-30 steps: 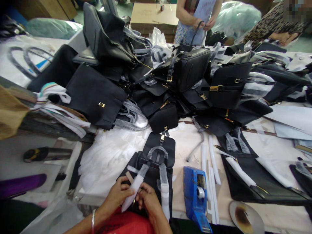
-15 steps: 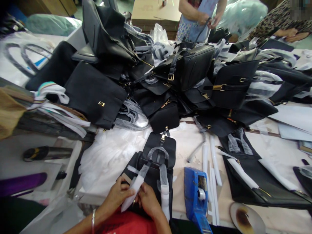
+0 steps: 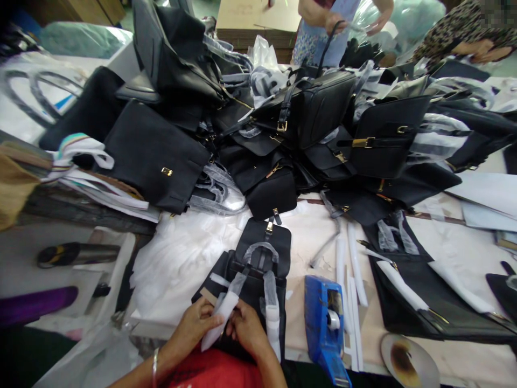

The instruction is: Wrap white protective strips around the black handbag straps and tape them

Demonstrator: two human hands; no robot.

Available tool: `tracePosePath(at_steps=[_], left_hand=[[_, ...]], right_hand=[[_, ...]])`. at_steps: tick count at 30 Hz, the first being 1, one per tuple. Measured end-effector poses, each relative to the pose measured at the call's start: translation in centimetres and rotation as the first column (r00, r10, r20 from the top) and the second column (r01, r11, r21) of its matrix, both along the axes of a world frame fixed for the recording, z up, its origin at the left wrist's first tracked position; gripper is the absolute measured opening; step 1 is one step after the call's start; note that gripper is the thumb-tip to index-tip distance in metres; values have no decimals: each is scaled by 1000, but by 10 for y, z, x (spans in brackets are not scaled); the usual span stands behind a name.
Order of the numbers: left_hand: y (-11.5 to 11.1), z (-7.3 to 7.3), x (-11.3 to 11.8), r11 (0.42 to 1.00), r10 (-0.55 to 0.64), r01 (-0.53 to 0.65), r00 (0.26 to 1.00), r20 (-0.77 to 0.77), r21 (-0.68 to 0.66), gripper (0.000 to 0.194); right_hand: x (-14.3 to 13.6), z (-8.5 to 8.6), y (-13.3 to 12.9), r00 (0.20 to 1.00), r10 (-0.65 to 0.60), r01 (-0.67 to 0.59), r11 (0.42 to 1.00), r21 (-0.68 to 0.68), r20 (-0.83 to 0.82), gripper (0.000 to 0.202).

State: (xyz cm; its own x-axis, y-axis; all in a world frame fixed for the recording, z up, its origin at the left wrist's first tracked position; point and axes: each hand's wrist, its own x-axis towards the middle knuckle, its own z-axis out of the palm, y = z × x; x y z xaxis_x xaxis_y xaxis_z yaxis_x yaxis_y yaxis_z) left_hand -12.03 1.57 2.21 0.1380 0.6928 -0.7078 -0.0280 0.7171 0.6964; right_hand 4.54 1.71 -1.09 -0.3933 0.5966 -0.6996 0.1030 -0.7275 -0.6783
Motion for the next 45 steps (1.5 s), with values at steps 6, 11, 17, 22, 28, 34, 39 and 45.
tracePosePath(at_steps=[6,11,17,22,28,34,39,45], left_hand=[[-2,-7,-2,999,6,-5,999,54,-32,36],[-6,-13,-6,999,11,-10,999,33,-38,37],[-4,-11,-5,999,4,-5,1000,-29,-50,36],[-3,-7,-4,999,-15,13,998,-54,-39,36],[-3,-11,-4,998,-41,36,995,-91,-55,40],[-4,-12,-2,999,-6,3,997,-83,-33,40],[-3,-11,-1,1000,3,-3,999,-38,-12,37],[0,-9,-2,1000,16,-16,999,30,-4,37]], right_hand=[[-6,9,7,996,-2,-12,986,167,88,18],[6,14,-4,992,35,-50,990,129,119,13],[14,26,-14,985,32,-45,996,73,167,22],[11,29,-9,991,33,-41,998,54,132,21],[8,27,-4,992,40,-51,995,91,119,19],[11,33,-1,994,27,-33,998,52,107,20],[25,42,-4,986,-143,132,984,-123,-80,40],[28,43,-16,875,-402,300,888,-349,-269,45]])
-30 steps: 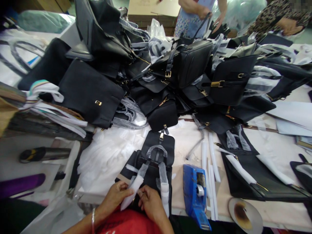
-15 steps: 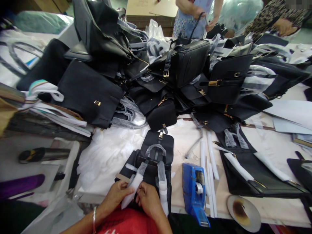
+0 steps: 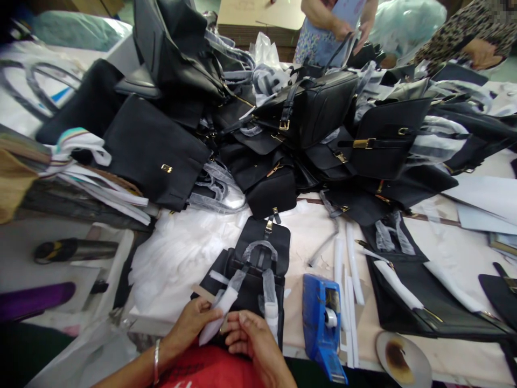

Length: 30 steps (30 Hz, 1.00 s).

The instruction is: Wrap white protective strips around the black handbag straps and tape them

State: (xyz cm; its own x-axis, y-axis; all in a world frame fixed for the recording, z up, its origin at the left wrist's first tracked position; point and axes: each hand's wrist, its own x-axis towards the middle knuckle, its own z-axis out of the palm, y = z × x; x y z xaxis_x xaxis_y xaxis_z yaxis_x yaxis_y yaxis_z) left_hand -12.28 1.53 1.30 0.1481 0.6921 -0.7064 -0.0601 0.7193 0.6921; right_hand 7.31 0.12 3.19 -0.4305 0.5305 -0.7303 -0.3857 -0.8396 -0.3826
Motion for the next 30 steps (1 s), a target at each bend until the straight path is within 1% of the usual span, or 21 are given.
tracePosePath(at_steps=[2,4,7,12,16,20,25,30], left_hand=[[0,0,-1,1000,1,-1,1000,16,-8,36],[1,-1,-1,1000,8,-7,1000,29,-14,35],[1,-3,-1,1000,13,-12,999,32,-25,33],[-1,-8,0,1000,23,-23,1000,-2,-18,28],[-4,-14,1,999,50,-50,998,-44,-2,31],[-6,-15,3,998,59,-59,997,-55,6,34],[-6,-14,6,998,69,-68,997,-39,15,27],[-6,-14,4,997,72,-72,997,-24,24,22]], right_hand=[[-6,-5,-3,997,-26,22,999,45,75,38],[-14,-12,-5,986,-55,35,992,124,157,34],[-24,-22,-5,977,-97,55,975,214,192,34],[-32,-29,1,961,-78,-11,949,315,267,31],[-32,-30,7,959,-63,-27,949,313,276,30],[-29,-33,10,962,-41,-43,953,300,268,30],[-30,-39,8,967,-40,-33,959,281,252,36],[-31,-42,5,962,-49,-25,964,264,270,37]])
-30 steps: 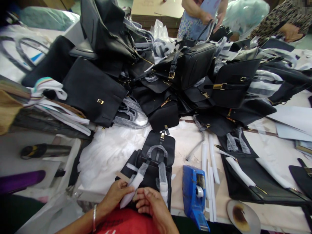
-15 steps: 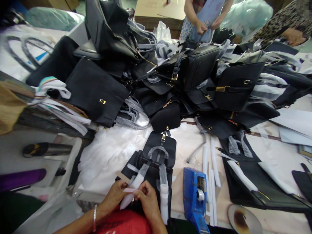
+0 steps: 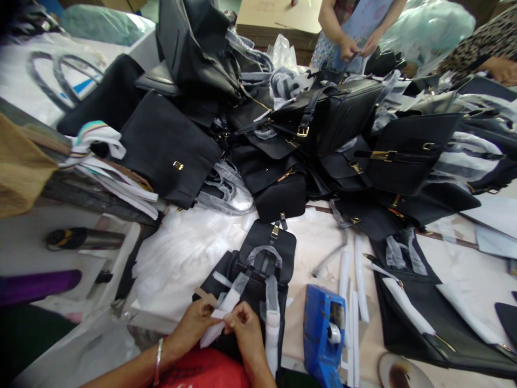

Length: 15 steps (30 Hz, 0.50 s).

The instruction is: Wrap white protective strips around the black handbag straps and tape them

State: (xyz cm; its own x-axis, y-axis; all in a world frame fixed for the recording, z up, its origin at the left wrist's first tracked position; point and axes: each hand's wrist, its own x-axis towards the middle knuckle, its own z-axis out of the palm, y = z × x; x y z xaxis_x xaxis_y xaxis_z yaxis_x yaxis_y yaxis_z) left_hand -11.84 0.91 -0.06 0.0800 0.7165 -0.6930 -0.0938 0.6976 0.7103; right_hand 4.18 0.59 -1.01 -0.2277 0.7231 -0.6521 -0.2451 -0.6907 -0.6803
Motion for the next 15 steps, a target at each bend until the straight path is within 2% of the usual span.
tracePosePath(at_steps=[9,12,15], left_hand=[[5,12,1,1000,8,-9,1000,22,11,22],[5,10,1,1000,10,-10,1000,9,-4,30],[4,9,0,1000,6,-6,1000,0,-25,37]], right_hand=[[-3,-2,-5,998,-49,48,998,40,27,31],[-5,4,-9,995,-72,67,995,79,73,28],[-5,14,-12,983,-53,38,996,84,178,34]])
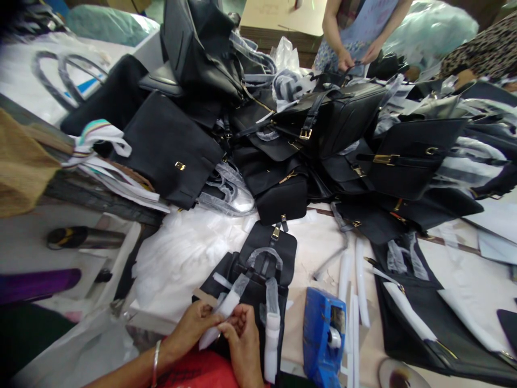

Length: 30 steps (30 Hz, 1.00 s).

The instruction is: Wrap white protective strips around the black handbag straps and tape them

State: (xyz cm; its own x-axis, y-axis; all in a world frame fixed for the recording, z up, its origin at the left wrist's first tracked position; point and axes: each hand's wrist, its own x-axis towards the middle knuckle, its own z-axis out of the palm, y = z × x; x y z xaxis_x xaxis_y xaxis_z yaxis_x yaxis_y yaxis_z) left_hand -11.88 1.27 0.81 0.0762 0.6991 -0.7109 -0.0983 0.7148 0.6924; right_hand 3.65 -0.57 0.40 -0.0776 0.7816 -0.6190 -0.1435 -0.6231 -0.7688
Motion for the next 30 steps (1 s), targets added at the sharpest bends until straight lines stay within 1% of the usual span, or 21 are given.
tracePosePath(at_steps=[2,4,6,9,11,13,19,24,27,30], left_hand=[[-1,0,-1,1000,-4,4,1000,4,-8,39],[-1,1,-1,1000,-13,13,1000,25,-7,39],[-1,3,-1,1000,-17,17,998,57,7,39],[0,5,-1,999,-9,6,997,81,38,39],[1,6,-1,999,-5,1,997,75,46,36],[2,6,-1,999,-6,3,997,71,42,33],[4,9,-2,1000,-22,20,996,83,22,39],[6,13,-1,1000,-23,23,997,74,12,41],[6,12,-1,999,-35,33,996,84,18,40],[4,10,-1,999,-42,40,997,65,29,38]], right_hand=[[1,6,-1,993,30,-30,1000,-1,112,36],[2,8,-2,975,46,-49,999,8,218,30],[2,6,-4,966,27,-31,999,10,258,27],[1,0,-4,975,-64,69,998,-13,212,29],[0,-3,-4,979,-124,131,991,-33,163,31],[-1,-4,-4,980,-151,157,987,-39,126,32],[0,-3,-3,982,-137,137,991,5,128,30],[-1,-6,-5,981,-134,131,991,35,142,29],[0,-6,-7,977,-124,116,992,54,171,28],[2,-1,-5,977,-105,94,993,66,184,26]])
